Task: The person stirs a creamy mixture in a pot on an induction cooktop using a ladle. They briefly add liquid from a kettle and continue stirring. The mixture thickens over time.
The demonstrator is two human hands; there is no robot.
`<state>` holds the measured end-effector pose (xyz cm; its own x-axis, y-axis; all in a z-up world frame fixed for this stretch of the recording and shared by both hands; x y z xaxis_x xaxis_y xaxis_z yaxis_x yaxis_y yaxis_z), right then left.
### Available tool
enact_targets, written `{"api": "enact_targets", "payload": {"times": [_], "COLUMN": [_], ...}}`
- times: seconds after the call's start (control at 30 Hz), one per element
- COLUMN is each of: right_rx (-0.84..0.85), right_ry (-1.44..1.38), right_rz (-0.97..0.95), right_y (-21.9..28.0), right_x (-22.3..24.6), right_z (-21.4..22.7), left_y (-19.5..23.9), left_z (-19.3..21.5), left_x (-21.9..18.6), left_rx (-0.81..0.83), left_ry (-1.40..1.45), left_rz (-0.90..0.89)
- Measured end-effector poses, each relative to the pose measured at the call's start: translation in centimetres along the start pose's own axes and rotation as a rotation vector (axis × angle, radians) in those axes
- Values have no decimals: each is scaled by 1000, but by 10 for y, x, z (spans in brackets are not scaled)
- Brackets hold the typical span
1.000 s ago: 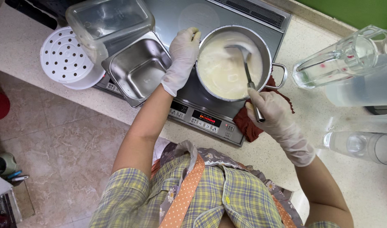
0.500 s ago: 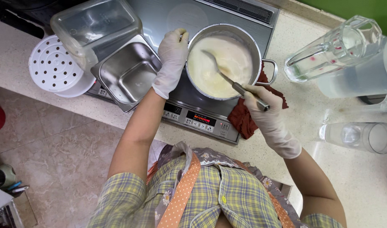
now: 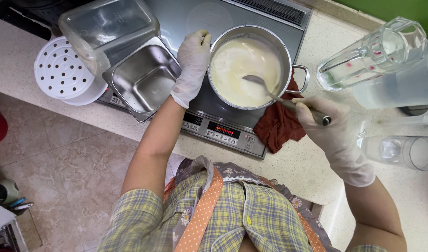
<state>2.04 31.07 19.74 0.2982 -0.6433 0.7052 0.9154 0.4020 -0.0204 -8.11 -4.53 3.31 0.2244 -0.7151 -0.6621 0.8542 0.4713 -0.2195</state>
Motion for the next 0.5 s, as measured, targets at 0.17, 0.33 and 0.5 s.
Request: {"api": "enact_targets", "payload": {"times": [0.17, 0.33, 0.5], "right_rx": [-15, -101, -14], "right_ry": [-418, 162, 294], "right_rz": [-131, 503, 523], "right_y": [-8, -11, 4], "right_x": [-23, 30, 32], "right_z": [-49, -50, -18], "left_y": [-1, 0, -1], "left_z": [0, -1, 0], "left_x": [1, 2, -1], "left_rx": [20, 26, 4], "left_ry": [-11, -21, -12], "left_rz": [12, 10, -29]}}
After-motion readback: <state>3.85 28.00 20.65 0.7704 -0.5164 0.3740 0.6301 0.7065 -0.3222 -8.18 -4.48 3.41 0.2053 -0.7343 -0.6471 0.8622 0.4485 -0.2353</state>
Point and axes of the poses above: each hand's wrist, its own y-axis away from the middle knuckle, its own z-axis out of the back of the hand, x = y × z, the point moved 10 cm from there along -y, towards the middle knuckle, and after that the axes turned 1 degree about x, right-handed, at the moved point
